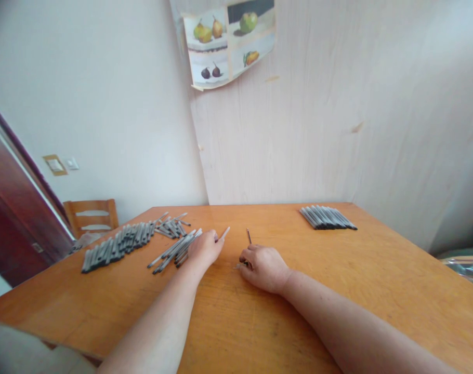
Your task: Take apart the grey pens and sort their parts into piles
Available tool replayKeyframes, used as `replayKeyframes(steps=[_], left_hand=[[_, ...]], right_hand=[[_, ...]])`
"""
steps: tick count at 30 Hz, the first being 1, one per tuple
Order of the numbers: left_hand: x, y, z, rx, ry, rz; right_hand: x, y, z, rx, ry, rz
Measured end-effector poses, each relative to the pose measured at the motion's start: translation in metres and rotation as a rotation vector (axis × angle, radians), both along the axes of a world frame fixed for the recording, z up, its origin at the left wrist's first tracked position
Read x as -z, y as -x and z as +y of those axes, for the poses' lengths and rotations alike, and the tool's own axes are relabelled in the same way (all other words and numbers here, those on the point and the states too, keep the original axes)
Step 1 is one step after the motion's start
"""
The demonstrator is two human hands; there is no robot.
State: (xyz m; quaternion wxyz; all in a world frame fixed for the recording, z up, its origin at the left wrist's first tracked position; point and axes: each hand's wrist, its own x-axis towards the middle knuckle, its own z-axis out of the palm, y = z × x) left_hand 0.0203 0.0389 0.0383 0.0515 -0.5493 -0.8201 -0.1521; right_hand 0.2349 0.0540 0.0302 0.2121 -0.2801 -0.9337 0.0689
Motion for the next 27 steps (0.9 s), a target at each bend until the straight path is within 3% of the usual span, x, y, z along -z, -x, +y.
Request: replayKeyframes(steps=[8, 17, 23, 27], left_hand=[[-0.003, -0.004, -0.002, 0.063, -0.052, 0.038], [-0.009, -0.009, -0.004, 0.120, -0.079, 0.020], [-0.010, -0.026, -0.010, 0.430, -0.070, -0.143], [-0.006, -0.040, -0.012, 0.636, 0.025, -0.250]], right_hand=[[-0.005, 0.001, -0.006, -0.098, 0.020, -0.098], [-0.010, -0.009, 0.000, -0.021, 0.125, -0.075], [-0.003, -0.013, 0.021, 0.180, 0.012, 0.046], [-0.002, -0.013, 0.026, 0.190, -0.033, -0.003]])
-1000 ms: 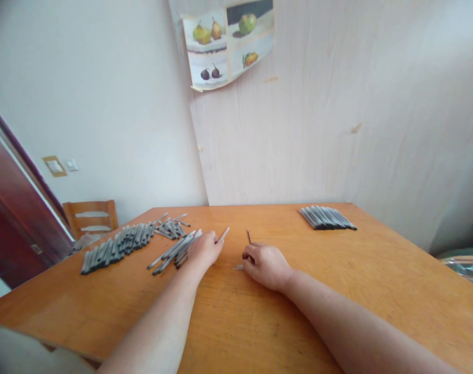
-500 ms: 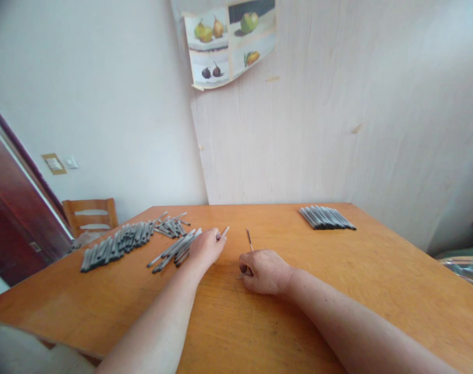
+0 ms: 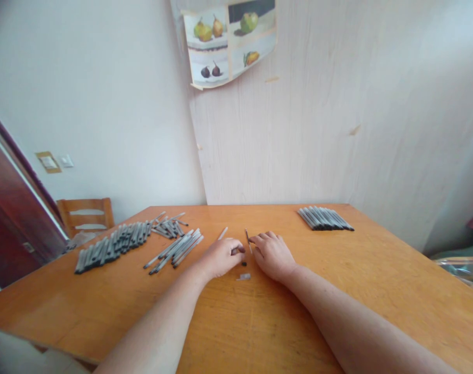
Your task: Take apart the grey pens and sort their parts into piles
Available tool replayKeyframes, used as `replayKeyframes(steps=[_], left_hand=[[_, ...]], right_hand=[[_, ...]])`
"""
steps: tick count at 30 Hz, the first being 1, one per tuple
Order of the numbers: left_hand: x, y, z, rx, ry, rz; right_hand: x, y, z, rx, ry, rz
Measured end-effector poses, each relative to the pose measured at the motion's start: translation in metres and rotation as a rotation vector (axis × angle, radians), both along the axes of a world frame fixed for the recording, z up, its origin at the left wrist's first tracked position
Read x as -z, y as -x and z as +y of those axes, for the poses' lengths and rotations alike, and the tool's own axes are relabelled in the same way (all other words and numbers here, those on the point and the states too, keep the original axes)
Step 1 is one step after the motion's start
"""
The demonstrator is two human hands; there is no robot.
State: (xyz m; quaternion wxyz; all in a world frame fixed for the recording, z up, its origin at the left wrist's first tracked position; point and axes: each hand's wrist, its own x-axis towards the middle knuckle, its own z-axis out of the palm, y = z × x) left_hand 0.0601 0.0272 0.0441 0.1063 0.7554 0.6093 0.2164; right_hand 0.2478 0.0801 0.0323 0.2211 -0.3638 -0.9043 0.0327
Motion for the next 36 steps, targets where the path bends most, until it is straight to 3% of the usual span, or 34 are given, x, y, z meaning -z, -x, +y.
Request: replayKeyframes(steps=[6, 15, 23, 30, 36], left_hand=[[0.006, -0.005, -0.001, 0.134, 0.062, 0.026], [0.010, 0.001, 0.003, 0.178, 0.064, 0.057], [0.007, 0.011, 0.000, 0.143, 0.182, -0.013], [-0.001, 0.010, -0.003, 0.136, 0.223, -0.002], [0.001, 0.014, -0.003, 0.111, 0.230, -0.050]], right_hand=[[0.003, 0.001, -0.002, -0.095, 0.050, -0.087], [0.010, 0.006, -0.002, -0.172, 0.053, -0.085], [0.018, 0.004, 0.005, -0.064, 0.038, -0.068], [0.016, 0.005, 0.002, -0.126, 0.067, -0.088], [0.012, 0.004, 0.002, -0.047, 0.037, -0.013]])
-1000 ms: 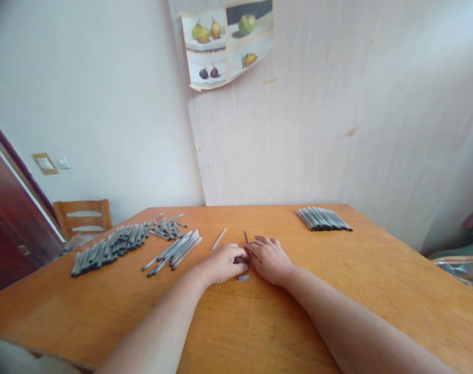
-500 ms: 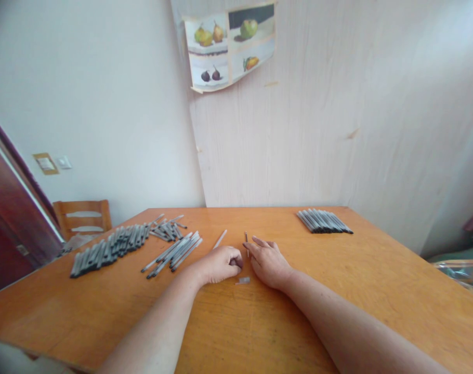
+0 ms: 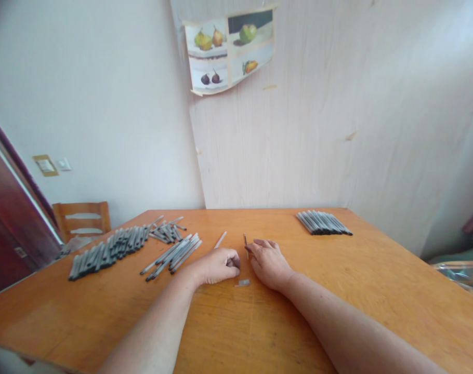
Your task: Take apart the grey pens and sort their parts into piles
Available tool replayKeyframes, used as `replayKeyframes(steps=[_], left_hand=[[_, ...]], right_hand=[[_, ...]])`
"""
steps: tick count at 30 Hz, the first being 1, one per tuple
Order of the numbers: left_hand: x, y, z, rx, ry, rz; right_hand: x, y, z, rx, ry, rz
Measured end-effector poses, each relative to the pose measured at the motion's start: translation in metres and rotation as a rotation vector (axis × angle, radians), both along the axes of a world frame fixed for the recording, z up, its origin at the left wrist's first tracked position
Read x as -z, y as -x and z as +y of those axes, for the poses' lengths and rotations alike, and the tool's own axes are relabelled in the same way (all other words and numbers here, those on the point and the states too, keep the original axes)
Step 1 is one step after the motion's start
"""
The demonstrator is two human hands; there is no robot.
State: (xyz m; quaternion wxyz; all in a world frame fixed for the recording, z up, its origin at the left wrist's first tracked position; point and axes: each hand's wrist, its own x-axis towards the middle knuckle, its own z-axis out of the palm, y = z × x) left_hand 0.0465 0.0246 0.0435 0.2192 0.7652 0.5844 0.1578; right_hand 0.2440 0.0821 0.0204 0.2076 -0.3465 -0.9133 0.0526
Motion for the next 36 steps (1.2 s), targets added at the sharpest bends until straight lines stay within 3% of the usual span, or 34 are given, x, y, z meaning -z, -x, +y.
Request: replayKeyframes(steps=[12, 22, 30, 36], left_hand=[[0.005, 0.005, 0.004, -0.022, 0.001, -0.020], [0.000, 0.013, 0.004, -0.118, -0.115, -0.001], [-0.004, 0.025, 0.006, -0.248, -0.180, 0.028], [-0.007, 0.049, 0.009, -0.468, -0.243, 0.137]], right_hand=[[0.007, 0.000, 0.004, -0.010, -0.001, -0.030], [0.002, 0.001, 0.000, -0.062, -0.011, -0.024], [0.006, -0.001, 0.001, -0.061, -0.018, 0.019], [0.005, 0.000, 0.001, -0.067, -0.022, 0.082]])
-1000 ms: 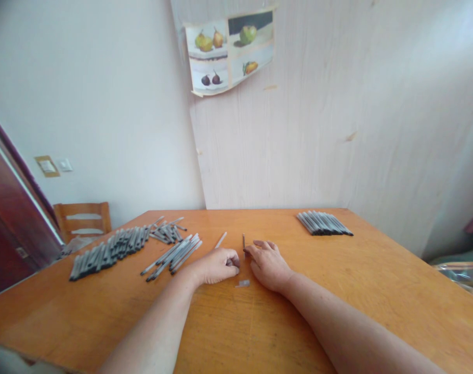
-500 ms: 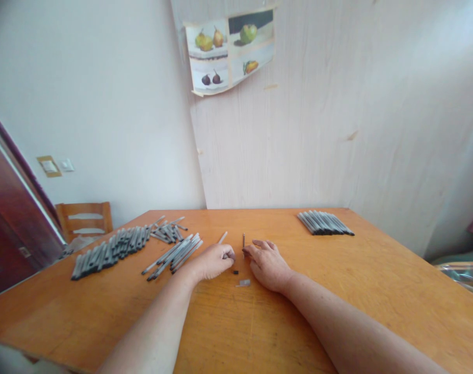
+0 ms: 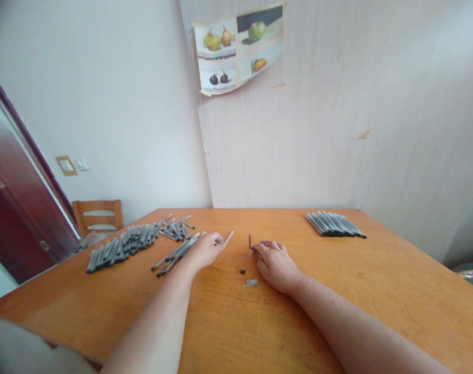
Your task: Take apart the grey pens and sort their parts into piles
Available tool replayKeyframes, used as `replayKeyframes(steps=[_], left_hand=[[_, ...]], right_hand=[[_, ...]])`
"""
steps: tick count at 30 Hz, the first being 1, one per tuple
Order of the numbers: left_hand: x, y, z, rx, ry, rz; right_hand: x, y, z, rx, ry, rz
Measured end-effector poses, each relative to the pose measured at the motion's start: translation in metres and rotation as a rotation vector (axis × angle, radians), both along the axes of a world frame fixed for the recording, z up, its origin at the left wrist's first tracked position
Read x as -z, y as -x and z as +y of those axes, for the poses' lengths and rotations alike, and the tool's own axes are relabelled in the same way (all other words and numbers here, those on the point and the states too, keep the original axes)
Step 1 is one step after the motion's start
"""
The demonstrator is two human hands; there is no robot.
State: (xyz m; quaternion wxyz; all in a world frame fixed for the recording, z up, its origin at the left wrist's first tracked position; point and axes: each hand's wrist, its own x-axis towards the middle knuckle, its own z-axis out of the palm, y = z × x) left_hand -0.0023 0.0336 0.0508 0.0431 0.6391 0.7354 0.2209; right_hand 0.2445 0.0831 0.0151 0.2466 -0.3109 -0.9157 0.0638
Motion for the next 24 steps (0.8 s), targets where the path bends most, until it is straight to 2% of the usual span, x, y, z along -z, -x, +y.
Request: replayKeyframes(steps=[6, 10, 15, 24], left_hand=[[-0.008, 0.028, -0.005, -0.297, 0.032, 0.069], [-0.007, 0.039, -0.008, -0.422, 0.122, 0.091], [-0.002, 0.040, -0.007, -0.456, 0.211, 0.083], [0.000, 0.038, -0.004, -0.470, 0.235, 0.088]], right_hand=[[0.001, 0.001, 0.000, 0.038, -0.001, 0.041], [0.004, 0.001, 0.002, 0.057, -0.001, 0.051], [0.005, 0.001, 0.003, 0.063, -0.010, 0.054], [0.005, 0.000, 0.003, 0.052, -0.019, 0.087]])
